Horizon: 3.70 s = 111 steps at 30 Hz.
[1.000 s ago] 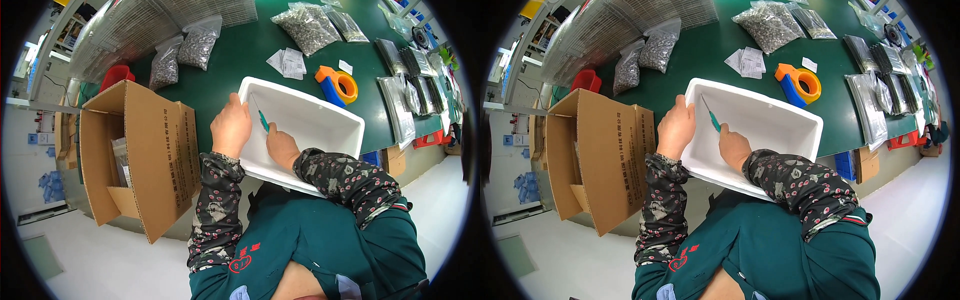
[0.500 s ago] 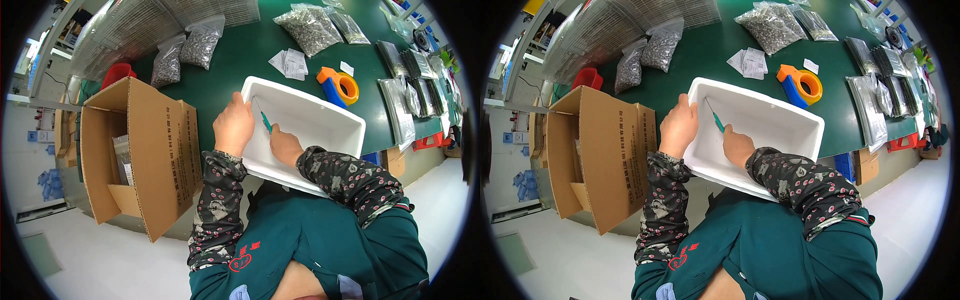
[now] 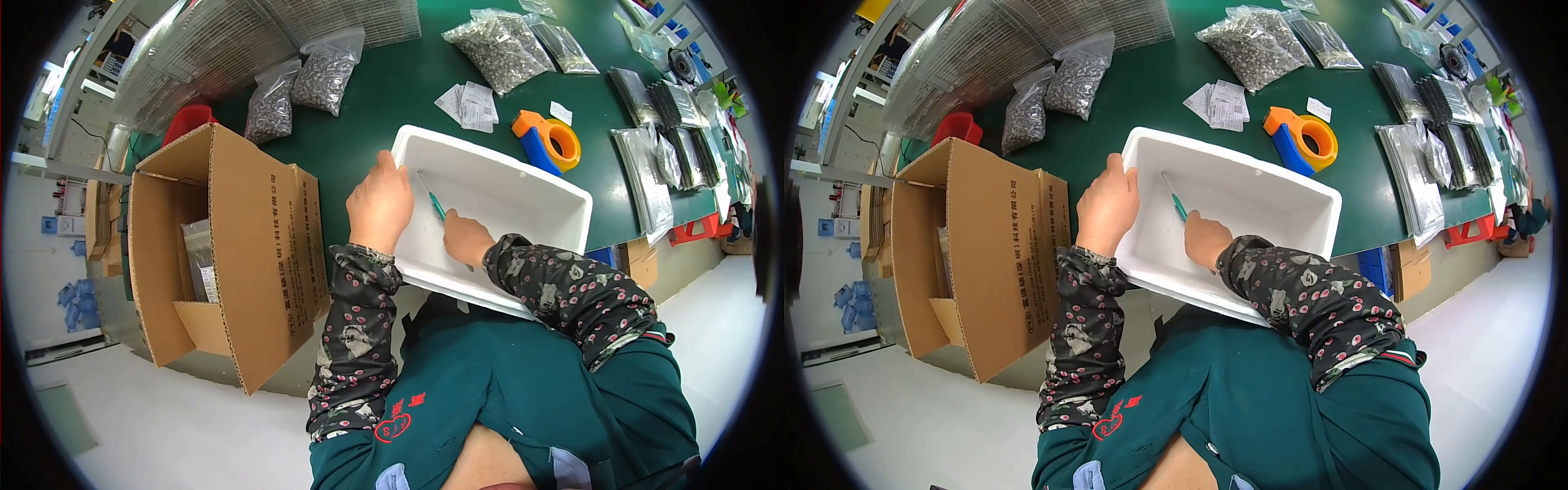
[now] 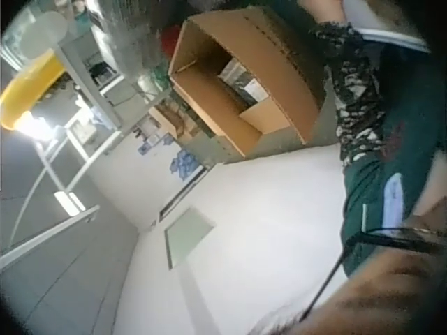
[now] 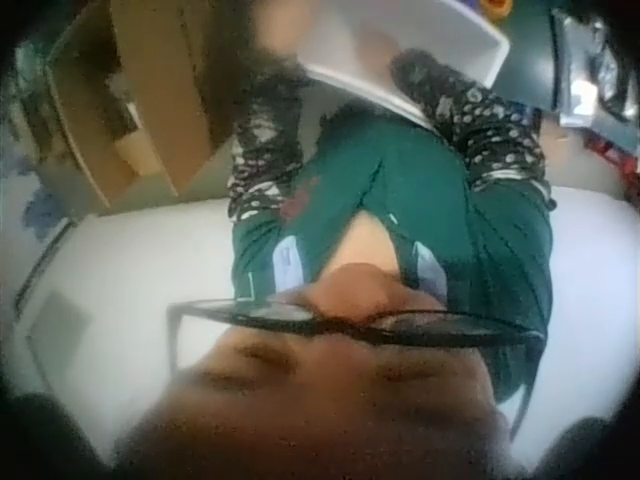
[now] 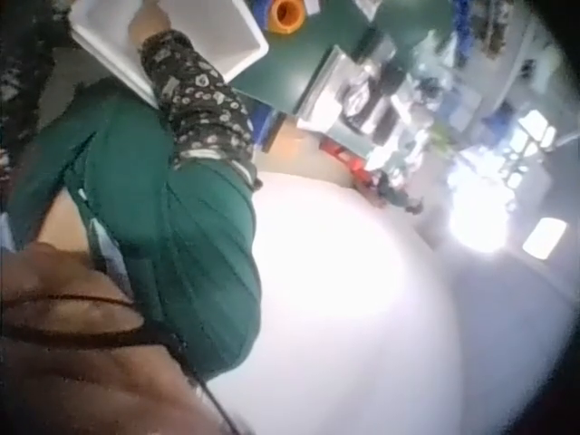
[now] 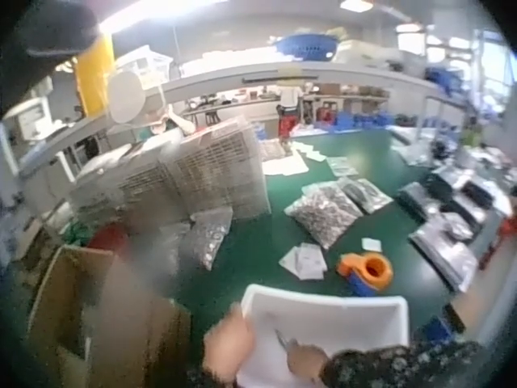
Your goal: Cleaning a white foam container by removing blue tape and scraping the interior edges with a utility knife.
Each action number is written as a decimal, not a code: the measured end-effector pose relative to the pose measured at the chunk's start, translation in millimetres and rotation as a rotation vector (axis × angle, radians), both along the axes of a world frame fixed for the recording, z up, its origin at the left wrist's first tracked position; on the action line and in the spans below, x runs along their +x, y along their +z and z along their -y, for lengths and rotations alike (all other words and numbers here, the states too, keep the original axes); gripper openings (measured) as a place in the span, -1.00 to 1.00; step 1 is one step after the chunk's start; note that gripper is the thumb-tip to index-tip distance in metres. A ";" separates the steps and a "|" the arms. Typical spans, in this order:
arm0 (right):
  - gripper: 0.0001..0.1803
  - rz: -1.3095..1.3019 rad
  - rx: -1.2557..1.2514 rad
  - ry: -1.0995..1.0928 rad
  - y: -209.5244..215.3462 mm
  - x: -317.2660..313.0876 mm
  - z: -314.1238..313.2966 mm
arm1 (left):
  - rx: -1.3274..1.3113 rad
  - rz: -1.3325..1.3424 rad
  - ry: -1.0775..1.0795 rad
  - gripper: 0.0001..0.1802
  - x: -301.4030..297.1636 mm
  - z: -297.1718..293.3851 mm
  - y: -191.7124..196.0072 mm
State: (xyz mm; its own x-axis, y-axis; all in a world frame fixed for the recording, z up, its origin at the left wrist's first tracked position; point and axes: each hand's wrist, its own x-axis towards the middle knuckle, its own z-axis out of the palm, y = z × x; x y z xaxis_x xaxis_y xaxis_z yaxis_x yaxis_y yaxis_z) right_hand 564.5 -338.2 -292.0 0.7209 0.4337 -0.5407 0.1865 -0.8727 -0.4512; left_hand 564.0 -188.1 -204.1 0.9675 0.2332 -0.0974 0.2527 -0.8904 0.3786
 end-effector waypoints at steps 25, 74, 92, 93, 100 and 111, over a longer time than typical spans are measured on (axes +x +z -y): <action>-0.76 -0.102 -0.029 -0.010 15.1 6.5 -6.8 | 0.000 -0.064 0.025 -0.75 3.2 2.7 6.2; -0.30 0.580 -0.227 0.649 47.9 34.8 25.5 | 0.050 -0.027 0.015 -0.80 1.4 2.9 1.8; -0.29 0.515 -0.236 0.625 45.7 34.7 33.5 | 0.047 -0.035 0.016 -0.73 1.1 3.1 1.7; -0.29 0.555 -0.250 0.652 44.4 34.0 41.2 | 0.042 -0.034 0.019 -0.73 1.5 3.8 1.9; -0.26 0.414 -0.359 0.647 63.5 22.2 56.9 | 0.084 -0.020 -0.002 -0.77 -0.3 4.6 -0.6; -0.29 0.404 -0.349 0.692 80.8 16.1 84.0 | 0.084 0.006 -0.007 -0.75 0.7 3.4 -5.8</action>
State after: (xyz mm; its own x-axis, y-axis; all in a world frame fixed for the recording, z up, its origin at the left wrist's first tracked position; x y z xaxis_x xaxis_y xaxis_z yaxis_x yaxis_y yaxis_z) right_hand 580.6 -422.2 -211.2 0.5216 0.7022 -0.4845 0.8138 -0.5800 0.0355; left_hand 564.7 -191.5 -209.9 0.9698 0.2331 -0.0722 0.2439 -0.9209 0.3039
